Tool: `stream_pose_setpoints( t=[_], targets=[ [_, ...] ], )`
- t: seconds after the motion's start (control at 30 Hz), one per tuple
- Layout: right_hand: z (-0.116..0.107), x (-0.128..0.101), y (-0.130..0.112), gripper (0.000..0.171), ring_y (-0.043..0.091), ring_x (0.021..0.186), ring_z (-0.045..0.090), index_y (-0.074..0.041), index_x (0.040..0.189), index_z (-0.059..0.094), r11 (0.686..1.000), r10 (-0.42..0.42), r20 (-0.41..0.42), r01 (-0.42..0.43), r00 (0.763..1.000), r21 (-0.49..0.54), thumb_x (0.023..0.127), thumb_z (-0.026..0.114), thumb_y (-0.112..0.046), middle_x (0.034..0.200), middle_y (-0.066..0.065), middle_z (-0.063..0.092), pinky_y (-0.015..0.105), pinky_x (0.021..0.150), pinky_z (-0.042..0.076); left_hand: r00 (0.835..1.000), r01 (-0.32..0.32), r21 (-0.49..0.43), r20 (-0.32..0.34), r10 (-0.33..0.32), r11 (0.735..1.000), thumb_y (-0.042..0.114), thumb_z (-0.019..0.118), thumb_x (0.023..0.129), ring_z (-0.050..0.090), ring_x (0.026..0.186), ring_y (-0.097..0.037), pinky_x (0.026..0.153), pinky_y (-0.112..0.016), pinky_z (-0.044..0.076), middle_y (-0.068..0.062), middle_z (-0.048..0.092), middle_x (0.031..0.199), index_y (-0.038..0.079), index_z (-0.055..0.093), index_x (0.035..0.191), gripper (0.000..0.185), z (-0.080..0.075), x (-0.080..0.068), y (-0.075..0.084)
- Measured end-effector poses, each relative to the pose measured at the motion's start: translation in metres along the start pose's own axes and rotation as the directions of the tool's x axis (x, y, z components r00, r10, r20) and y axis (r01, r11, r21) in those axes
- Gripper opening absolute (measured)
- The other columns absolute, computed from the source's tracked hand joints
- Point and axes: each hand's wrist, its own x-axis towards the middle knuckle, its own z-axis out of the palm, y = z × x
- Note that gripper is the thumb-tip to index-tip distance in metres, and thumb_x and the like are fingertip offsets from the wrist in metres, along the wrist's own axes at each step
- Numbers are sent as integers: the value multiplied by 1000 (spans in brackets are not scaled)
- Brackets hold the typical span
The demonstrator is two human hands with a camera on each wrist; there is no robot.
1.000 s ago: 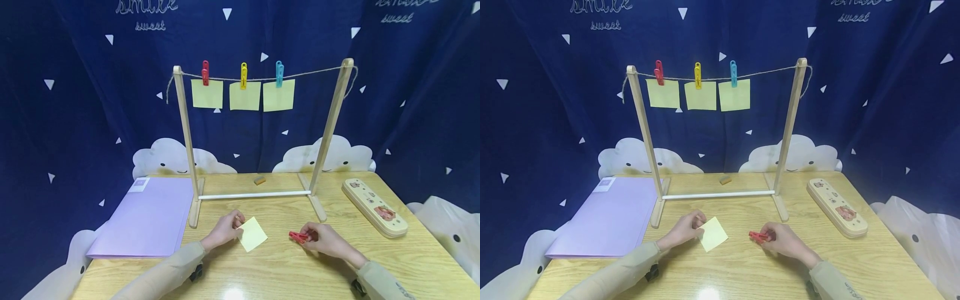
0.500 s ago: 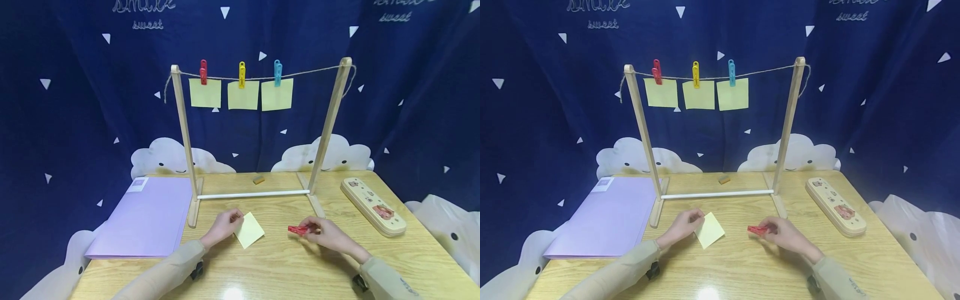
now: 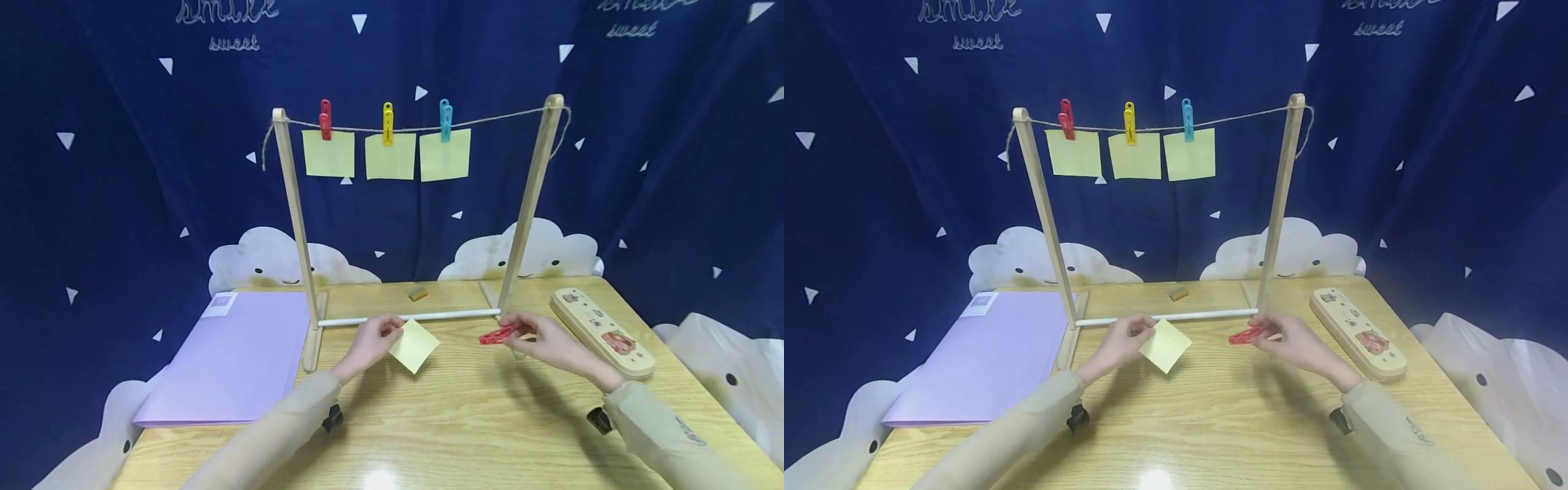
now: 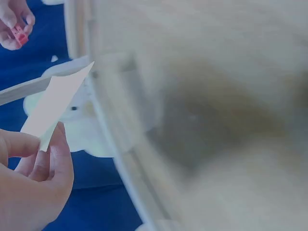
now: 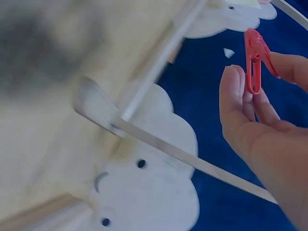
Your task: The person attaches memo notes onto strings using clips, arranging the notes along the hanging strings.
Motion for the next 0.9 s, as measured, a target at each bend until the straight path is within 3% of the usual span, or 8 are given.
stream_pose_setpoints(
  t=[0.2, 0.4, 0.5, 0.77, 0.9],
  targets=[
    [-38, 17, -21, 26, -5, 86, 62, 5, 111, 65, 999, -1, -11, 1, 1000, 45, 88, 72, -6, 101, 18, 72, 15, 72, 53, 995, -54, -64, -89, 48, 996, 8, 64, 94, 72, 84, -25, 75, -23, 55, -18, 75, 91, -1, 67, 97, 10, -2, 25, 28],
    [-73, 31, -42, 27, -4, 90, 65, 3, 114, 66, 999, -50, -38, 50, 998, 5, 90, 71, -6, 107, 18, 72, 10, 78, 52, 984, -126, -121, -140, 109, 985, 4, 64, 93, 73, 84, -27, 70, -17, 50, -21, 76, 92, -3, 68, 99, 10, -7, 49, 55],
    [-91, 37, -54, 31, -6, 88, 64, 2, 119, 64, 1000, -21, -65, 19, 998, -19, 91, 70, -10, 108, 17, 71, 9, 76, 52, 980, -140, -114, -156, 121, 984, 6, 65, 92, 73, 82, -23, 68, -15, 48, -19, 76, 89, -1, 69, 99, 10, -9, 61, 70],
    [-137, 54, -87, 39, -2, 86, 68, -6, 126, 64, 994, 100, -166, -108, 981, -36, 91, 72, -22, 100, -9, 73, 10, 77, 53, 980, -155, -106, -141, 139, 982, 17, 64, 96, 68, 76, -12, 64, -16, 44, -12, 78, 89, 6, 70, 102, 14, -11, 89, 117],
    [-154, 60, -102, 41, 0, 87, 68, -8, 126, 64, 991, 104, -177, -116, 979, -60, 91, 72, -28, 96, -12, 74, 9, 78, 52, 976, -185, -98, -138, 170, 978, 21, 62, 98, 69, 78, -14, 62, -16, 44, -11, 78, 91, 8, 71, 103, 17, -9, 101, 139]
  ],
)
